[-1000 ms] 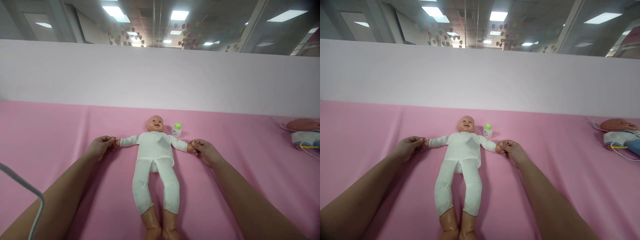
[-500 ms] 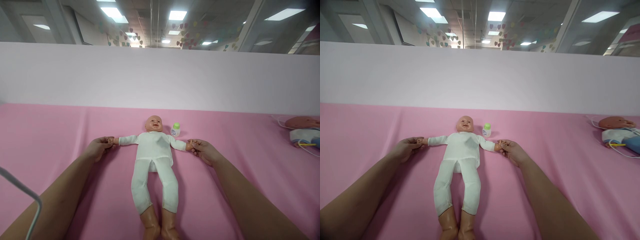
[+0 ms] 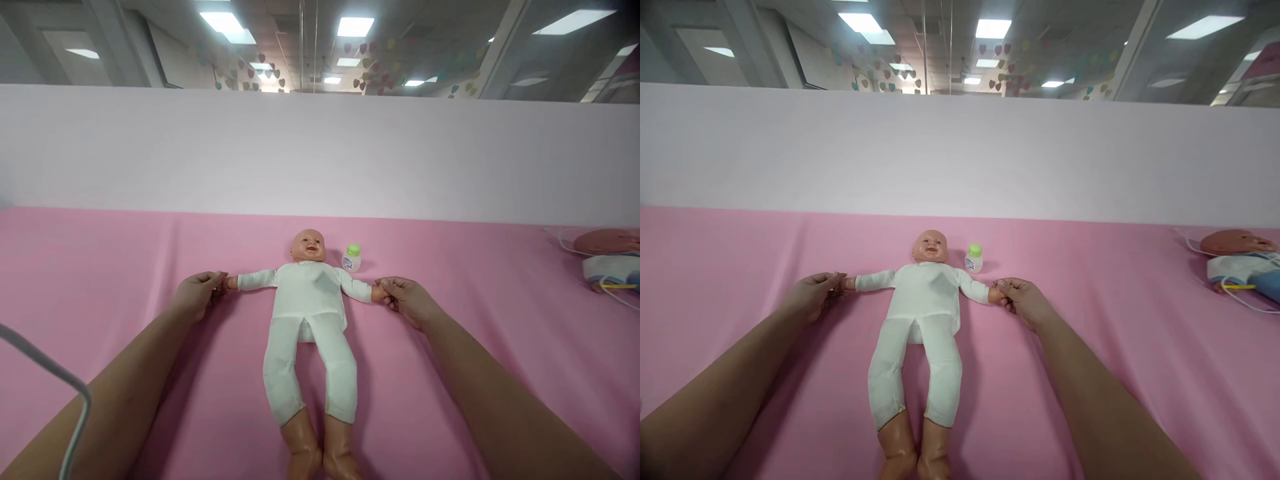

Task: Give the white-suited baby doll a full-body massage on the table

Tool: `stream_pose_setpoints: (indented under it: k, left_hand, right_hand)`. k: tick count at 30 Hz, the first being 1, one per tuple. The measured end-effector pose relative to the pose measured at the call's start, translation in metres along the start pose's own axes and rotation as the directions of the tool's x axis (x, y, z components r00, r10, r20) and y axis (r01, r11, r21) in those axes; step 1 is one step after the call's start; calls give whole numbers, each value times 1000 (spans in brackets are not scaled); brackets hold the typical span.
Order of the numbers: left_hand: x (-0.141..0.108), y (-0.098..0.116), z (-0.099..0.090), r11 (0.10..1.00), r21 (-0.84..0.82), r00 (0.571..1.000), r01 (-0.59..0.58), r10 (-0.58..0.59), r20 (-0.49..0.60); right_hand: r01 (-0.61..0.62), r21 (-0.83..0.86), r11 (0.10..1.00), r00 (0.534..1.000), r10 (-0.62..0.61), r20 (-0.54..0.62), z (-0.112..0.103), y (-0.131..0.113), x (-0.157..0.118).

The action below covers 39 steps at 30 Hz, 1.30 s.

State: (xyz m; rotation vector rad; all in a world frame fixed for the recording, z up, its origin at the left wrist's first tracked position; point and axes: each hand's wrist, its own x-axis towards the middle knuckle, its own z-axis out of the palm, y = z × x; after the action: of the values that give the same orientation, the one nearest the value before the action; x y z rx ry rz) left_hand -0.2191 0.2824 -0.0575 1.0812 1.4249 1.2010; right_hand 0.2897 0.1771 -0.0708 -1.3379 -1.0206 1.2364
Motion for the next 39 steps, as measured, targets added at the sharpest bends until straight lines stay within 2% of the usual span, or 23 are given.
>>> stream_pose_setpoints:
  k: [3,10,16,23,28,33,39]
  left_hand:
    - [0,2,1,998,-45,999,38,-39,-21]
    - [-3,7,1,984,-142,993,111,-104,51]
    - [-3,6,-1,992,-102,993,73,-63,97]
    - [3,-1,-1,999,-12,998,38,-37,49]
    - [2,0,1,999,-23,999,45,-45,-10]
    - [-1,6,1,989,-111,995,98,-93,46]
    - [-4,8,0,992,-99,994,77,-68,89]
  right_hand:
    - [0,10,1000,1000,0,3,-3,4,3]
    - [-10,106,994,999,6,37,-9,8,7]
    - [-2,86,996,1000,0,31,-8,6,4]
    - [31,-8,999,999,-31,28,-4,7,5]
    - [10,77,997,998,-6,-55,-2,8,7]
    - [-35,182,983,999,32,22,-6,6,5]
    - [-16,243,970,999,26,-38,-9,6,6]
